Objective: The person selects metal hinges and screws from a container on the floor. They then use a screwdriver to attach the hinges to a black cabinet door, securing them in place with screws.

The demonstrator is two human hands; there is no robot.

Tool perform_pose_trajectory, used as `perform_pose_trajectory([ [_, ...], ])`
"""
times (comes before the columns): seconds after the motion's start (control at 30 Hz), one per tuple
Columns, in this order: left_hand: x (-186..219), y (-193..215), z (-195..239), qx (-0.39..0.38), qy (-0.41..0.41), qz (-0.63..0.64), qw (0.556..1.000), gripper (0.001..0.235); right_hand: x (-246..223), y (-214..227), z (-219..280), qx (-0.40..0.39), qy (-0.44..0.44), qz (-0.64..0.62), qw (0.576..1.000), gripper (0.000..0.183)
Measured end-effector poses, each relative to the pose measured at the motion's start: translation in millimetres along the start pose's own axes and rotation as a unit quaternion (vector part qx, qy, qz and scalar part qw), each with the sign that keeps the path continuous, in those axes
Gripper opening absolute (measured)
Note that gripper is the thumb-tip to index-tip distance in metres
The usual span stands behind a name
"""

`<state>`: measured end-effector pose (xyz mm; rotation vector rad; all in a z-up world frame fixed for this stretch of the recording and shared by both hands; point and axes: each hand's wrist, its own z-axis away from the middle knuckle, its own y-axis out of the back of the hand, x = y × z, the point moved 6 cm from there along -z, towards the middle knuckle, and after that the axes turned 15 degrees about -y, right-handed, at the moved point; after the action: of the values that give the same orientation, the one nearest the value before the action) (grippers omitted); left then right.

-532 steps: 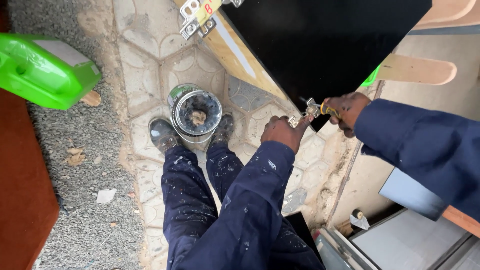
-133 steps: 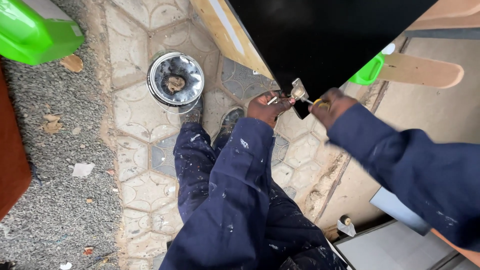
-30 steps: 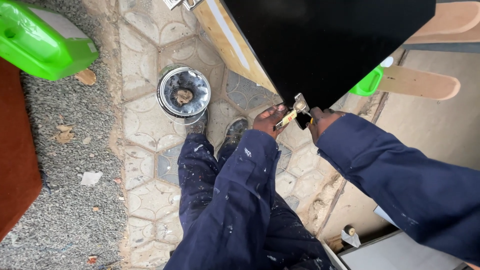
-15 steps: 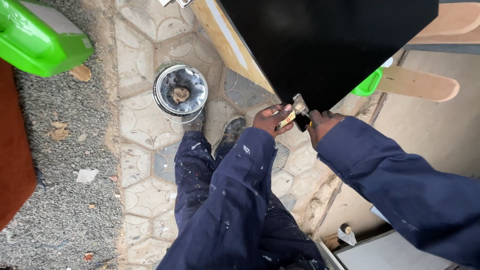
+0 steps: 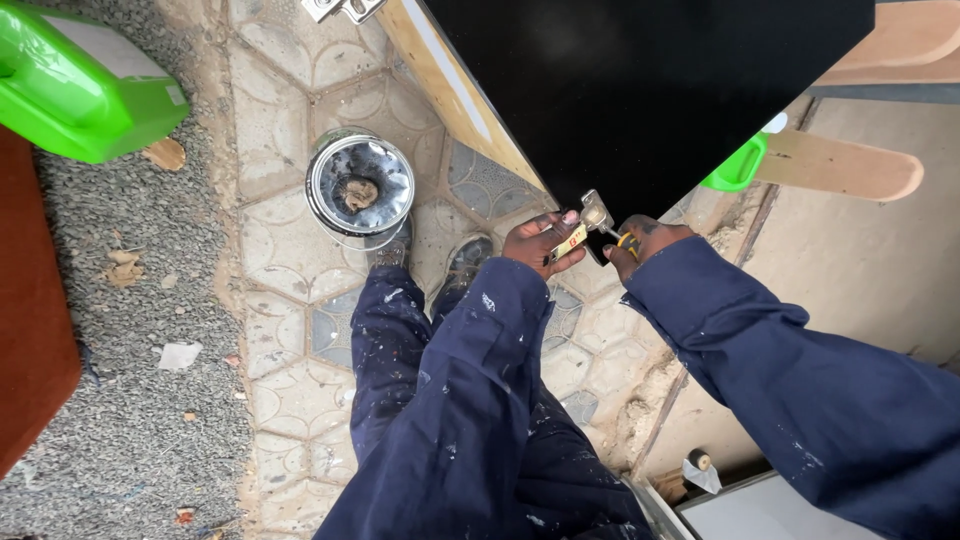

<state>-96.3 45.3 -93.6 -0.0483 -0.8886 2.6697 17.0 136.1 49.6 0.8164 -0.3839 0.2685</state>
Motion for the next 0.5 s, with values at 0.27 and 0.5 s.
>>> perform_pose_trajectory([
  [0.27, 9, -5, 8, -0.002, -0.01, -0.039, 0.999, 0.031, -8, 2, 7, -0.03, -0.017, 0.007, 0.999, 0.052],
  [0.5, 18, -4, 22, -0.034, -0.029, -0.139, 0.989, 0.054, -13, 1, 10, -0.004, -0.023, 0.003, 1.0, 0.052],
])
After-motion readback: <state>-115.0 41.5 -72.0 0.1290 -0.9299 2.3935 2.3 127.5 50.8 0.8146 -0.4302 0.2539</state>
